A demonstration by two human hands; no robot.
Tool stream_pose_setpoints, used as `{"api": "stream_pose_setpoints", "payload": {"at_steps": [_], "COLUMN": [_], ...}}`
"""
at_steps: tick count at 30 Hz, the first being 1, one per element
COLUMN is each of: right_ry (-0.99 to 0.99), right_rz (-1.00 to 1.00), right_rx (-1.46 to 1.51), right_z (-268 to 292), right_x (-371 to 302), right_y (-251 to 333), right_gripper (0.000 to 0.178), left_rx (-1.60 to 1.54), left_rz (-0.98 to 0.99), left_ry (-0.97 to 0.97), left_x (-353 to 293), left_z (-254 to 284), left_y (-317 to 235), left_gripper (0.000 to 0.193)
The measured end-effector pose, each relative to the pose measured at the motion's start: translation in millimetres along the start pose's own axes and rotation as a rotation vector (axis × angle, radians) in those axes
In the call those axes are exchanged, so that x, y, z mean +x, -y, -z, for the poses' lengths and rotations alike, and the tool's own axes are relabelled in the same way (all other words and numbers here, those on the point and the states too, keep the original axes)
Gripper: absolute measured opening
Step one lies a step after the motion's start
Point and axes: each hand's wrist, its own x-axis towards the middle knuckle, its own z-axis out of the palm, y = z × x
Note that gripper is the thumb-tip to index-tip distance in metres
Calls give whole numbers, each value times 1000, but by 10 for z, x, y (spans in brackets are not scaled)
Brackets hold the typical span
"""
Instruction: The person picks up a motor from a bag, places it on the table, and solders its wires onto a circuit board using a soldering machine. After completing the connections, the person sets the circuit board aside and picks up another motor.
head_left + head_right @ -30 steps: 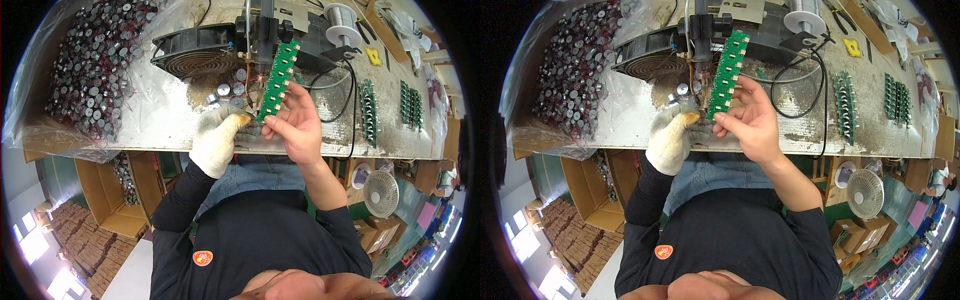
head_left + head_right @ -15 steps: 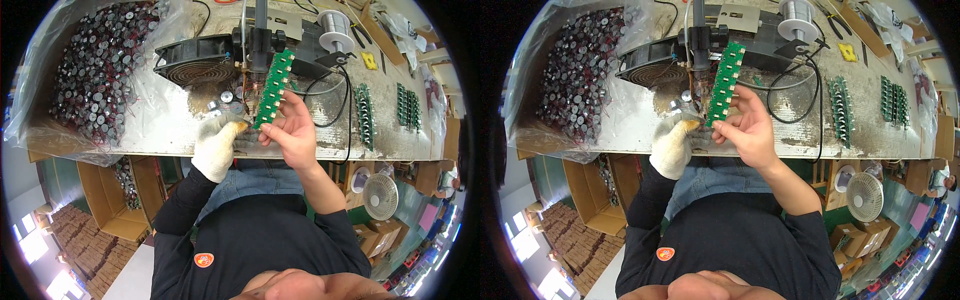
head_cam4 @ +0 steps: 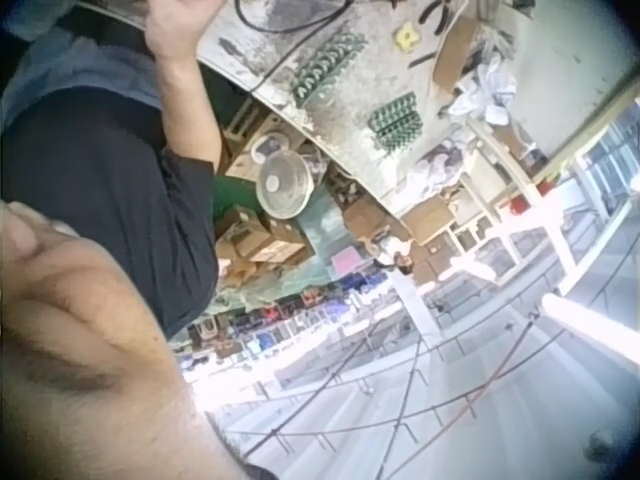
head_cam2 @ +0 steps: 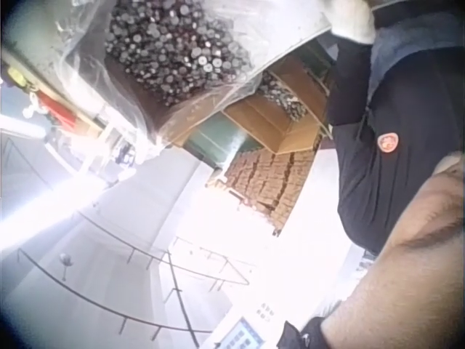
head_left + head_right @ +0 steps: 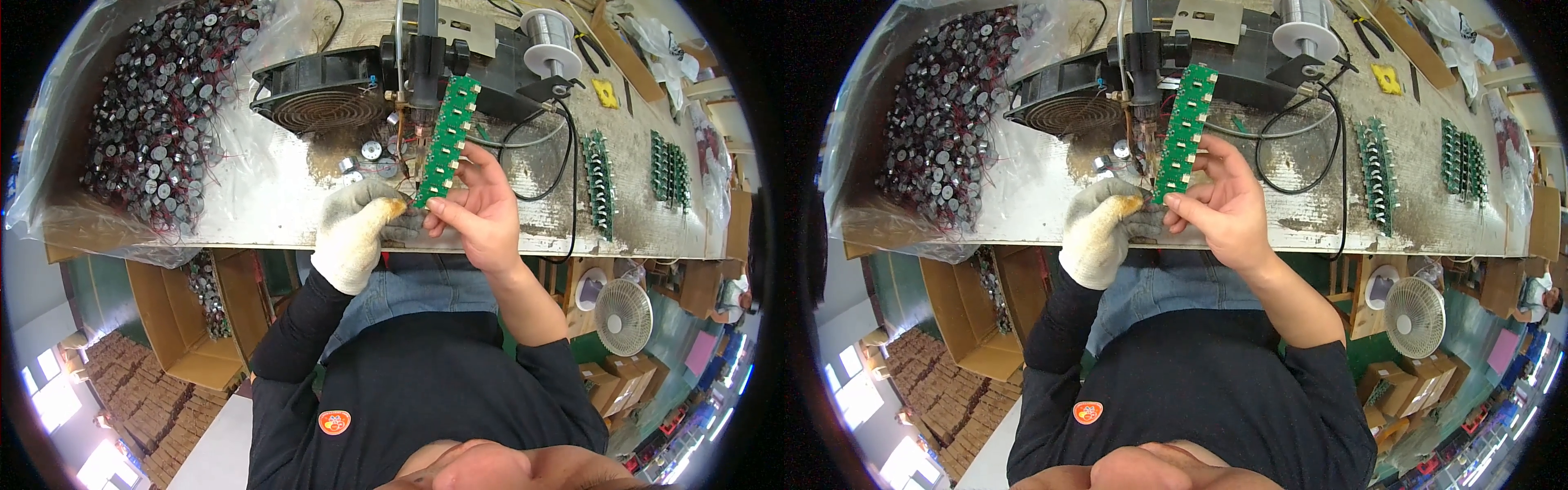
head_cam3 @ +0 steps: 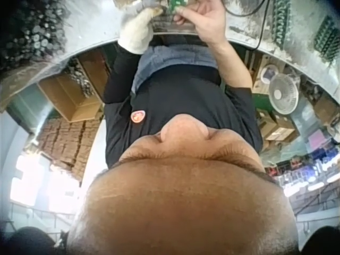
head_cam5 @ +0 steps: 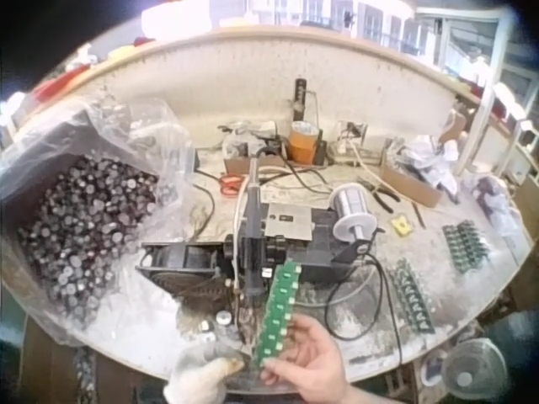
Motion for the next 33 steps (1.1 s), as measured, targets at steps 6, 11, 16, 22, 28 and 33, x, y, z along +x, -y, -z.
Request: {"api": "stream_pose_setpoints", "payload": {"at_steps": [6,11,16,22,28,33], "right_ry": [18,-2,25,25,25,9], "right_rz": [0,10,20,24,37,25], "right_rx": [-13,-3,-18,-16,-18,-31], "right_z": [-3,-7,-7,-27,-26,-11], "right_x": [22,26,11,17,7,-9], "right_y": [5,-12,-11,12,16,-13], "right_gripper": [62,64,62,62,62,61], "left_rx": [75,82,122,170,141,89], "left_rz": [-48,-43,-68,-42,-69,-29], "left_ry": [6,-17,-7,29,-7,3], "left_x": [-3,-5,2,2,-21,1], "left_z": [5,29,34,47,-8,31], "left_y": [-28,-15,10,-38,-52,28], "left_gripper": [14,15,15,16,16,15]}}
